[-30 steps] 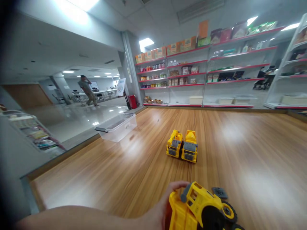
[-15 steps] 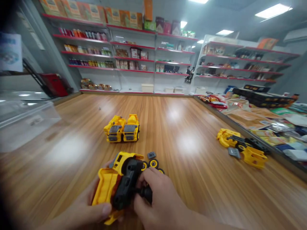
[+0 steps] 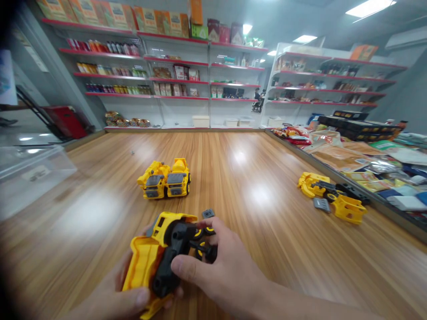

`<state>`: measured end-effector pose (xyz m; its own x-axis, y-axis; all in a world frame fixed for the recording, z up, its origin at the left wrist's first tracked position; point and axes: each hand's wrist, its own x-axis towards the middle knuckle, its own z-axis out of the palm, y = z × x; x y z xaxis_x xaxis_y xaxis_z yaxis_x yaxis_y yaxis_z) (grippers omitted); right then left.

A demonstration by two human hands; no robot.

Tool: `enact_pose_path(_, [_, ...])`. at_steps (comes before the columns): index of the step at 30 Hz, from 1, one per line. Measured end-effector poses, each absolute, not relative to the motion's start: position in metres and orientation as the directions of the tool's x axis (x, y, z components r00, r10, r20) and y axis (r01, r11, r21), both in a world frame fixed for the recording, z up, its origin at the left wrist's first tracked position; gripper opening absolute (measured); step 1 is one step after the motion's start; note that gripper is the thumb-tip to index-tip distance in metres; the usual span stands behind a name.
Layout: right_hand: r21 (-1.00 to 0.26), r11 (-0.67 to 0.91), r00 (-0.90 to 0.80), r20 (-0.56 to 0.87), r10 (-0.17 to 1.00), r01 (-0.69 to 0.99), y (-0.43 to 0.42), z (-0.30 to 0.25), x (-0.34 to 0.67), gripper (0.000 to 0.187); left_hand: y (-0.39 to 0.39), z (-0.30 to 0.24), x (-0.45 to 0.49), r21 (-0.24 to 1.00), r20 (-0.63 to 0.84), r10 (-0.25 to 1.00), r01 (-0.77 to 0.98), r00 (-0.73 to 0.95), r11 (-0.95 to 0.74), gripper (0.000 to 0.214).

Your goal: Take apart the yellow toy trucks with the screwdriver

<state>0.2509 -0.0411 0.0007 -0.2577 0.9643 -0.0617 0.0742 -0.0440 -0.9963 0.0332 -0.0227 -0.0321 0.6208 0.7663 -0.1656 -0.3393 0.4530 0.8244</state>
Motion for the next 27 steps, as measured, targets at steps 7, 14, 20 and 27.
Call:
enact_pose_path(7, [-0.972, -0.013, -0.224, -0.067, 0.972, 0.236, -0.040, 0.005, 0.250, 0.028, -0.027, -0.036, 0.038, 0.880, -0.082, 0.818, -0.343, 0.569, 0.327, 0.093])
enact_pose_path(14, [-0.994, -0.031, -0.345, -0.066, 0.936, 0.106, -0.040, 0.006, 0.249, 0.022, -0.027, -0.037, 0.031, 0.753, -0.247, 0.783, -0.395, 0.571, 0.526, 0.076])
enact_pose_path(20, [-0.995, -0.103, -0.399, -0.101, 0.911, 0.018, -0.036, 0.006, 0.252, 0.022, -0.027, -0.032, 0.033, 0.737, -0.215, 0.773, -0.420, 0.596, 0.529, 0.072])
enact_pose_path(27, [-0.992, -0.128, -0.422, -0.122, 0.899, 0.013, -0.036, 0.011, 0.252, 0.024, -0.023, -0.026, 0.033, 0.786, -0.163, 0.750, -0.375, 0.642, 0.492, 0.056])
